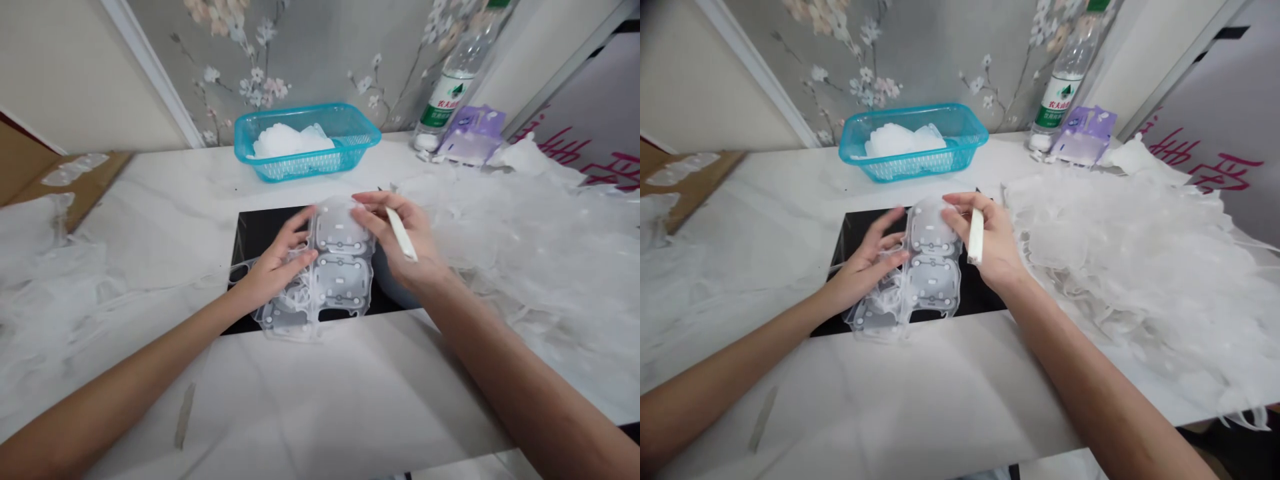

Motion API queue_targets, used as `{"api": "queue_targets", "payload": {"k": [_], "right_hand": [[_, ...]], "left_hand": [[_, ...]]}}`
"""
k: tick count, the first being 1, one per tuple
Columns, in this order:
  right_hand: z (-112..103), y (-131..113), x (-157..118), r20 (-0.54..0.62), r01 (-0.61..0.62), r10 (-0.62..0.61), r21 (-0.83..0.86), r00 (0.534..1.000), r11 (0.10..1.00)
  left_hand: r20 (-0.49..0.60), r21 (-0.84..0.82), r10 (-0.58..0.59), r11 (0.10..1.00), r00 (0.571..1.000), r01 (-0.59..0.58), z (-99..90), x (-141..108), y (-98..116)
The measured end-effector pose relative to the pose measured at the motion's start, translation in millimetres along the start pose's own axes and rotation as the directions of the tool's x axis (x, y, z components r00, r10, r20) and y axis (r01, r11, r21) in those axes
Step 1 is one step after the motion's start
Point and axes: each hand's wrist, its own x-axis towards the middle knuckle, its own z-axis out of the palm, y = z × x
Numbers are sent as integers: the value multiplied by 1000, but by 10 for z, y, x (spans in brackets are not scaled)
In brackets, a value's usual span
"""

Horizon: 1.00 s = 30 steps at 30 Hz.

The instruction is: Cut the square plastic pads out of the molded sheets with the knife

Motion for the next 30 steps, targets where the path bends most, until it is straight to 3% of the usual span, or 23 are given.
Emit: {"api": "queue_targets", "payload": {"k": [3, 5, 8, 14, 18, 24, 27, 30], "right_hand": [[10, 21, 8, -89, -14, 16, 19, 996, 1000], [29, 32, 1, -82, -51, 53, 20, 995, 998], [60, 41, -26, -28, -98, 99, 42, 995, 994], [72, 42, -58, 32, -58, 58, 19, 998, 998], [93, 2, -67, 39, -71, 72, -21, 997, 997], [113, -35, -64, 36, -154, 152, 83, 988, 985], [48, -25, -29, -94, -198, 212, 133, 973, 971], [-39, -45, 12, -242, -139, 144, 37, 960, 990]], "left_hand": [[186, 98, 14, 995, 982, -33, -57, -1, 27], [224, 111, 21, 993, 974, -47, -83, -4, 36], [181, 123, 24, 991, 983, -46, -92, -13, 39], [121, 127, -29, 992, 992, 14, -70, -31, 32], [119, 94, 27, 995, 992, -39, -61, -25, 53], [-52, 79, -45, 996, 998, 49, -36, -30, 66], [-103, 67, -74, 994, 992, 81, -29, -37, 58], [-110, 44, -101, 993, 989, 106, -25, -37, 59]]}}
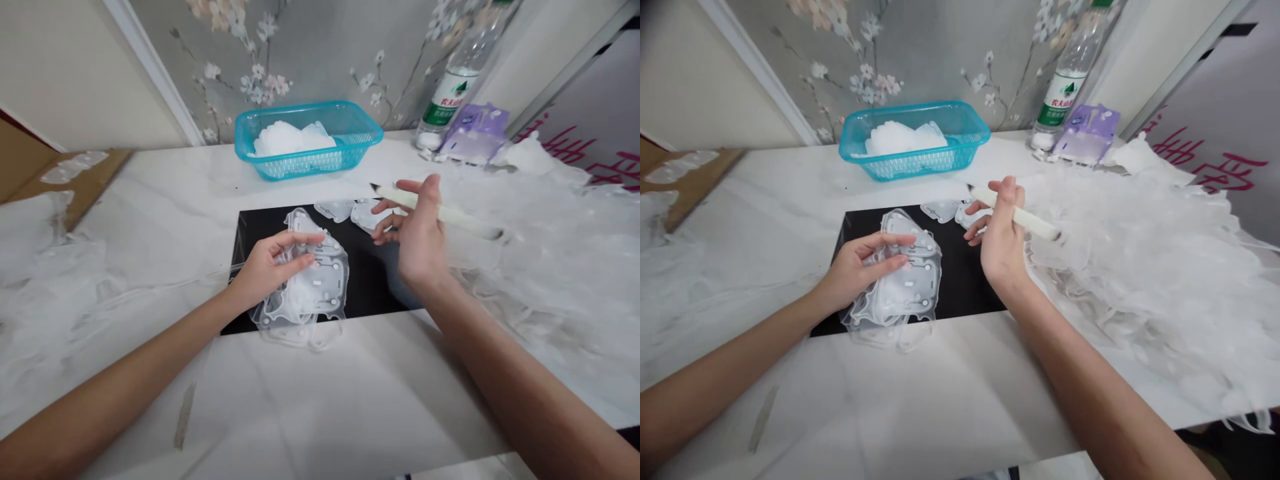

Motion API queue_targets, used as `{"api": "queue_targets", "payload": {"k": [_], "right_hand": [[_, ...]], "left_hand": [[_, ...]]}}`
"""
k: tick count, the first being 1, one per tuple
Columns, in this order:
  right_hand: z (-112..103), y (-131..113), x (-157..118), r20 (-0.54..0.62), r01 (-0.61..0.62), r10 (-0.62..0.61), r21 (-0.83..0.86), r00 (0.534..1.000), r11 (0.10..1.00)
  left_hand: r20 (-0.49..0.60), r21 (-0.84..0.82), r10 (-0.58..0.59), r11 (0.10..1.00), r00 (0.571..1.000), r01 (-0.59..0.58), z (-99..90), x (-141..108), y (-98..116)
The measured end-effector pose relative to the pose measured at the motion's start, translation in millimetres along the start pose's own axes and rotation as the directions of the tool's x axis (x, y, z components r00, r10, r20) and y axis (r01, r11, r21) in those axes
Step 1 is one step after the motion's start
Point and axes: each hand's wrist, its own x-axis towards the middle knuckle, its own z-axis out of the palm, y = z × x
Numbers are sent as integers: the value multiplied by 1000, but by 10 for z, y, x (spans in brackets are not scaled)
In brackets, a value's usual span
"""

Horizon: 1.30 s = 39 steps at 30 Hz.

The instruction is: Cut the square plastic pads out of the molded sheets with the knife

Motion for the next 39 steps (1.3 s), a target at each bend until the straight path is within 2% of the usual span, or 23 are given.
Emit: {"api": "queue_targets", "payload": {"k": [3, 5, 8, 12, 16, 21, 28, 33, 36, 39], "right_hand": [[-39, -76, 16, 90, 141, -137, -33, 986, 989], [-35, -139, -8, 161, 190, -187, -3, 969, 982], [-6, -220, -74, 213, 199, -195, 0, 957, 980], [10, -269, -146, 287, 250, -215, -89, 933, 964], [-6, -280, -163, 425, 345, -249, -165, 870, 924], [-3, -291, -176, 597, 422, -220, -223, 771, 879], [5, -253, -176, 687, 516, -227, -248, 691, 820], [10, -234, -169, 718, 550, -239, -234, 654, 801], [9, -217, -172, 723, 594, -278, -222, 632, 773], [7, -189, -175, 738, 674, -343, -201, 582, 710]], "left_hand": [[9, -5, -22, 1000, 1000, 22, 2, 8, 8], [11, 1, -31, 1000, 999, 31, 2, 15, 12], [21, -48, -68, 996, 997, 69, 2, 22, 7], [21, -155, -104, 982, 994, 106, 6, 23, -18], [14, -176, -98, 979, 995, 99, 9, 22, -34], [18, -131, -64, 989, 998, 66, -4, 22, -35], [26, -86, -30, 996, 999, 32, -17, 20, -24], [33, -84, -10, 996, 999, 13, -19, 23, -22], [39, -79, 5, 997, 999, -2, -23, 23, -29], [47, -60, 24, 998, 999, -21, -28, 23, -39]]}}
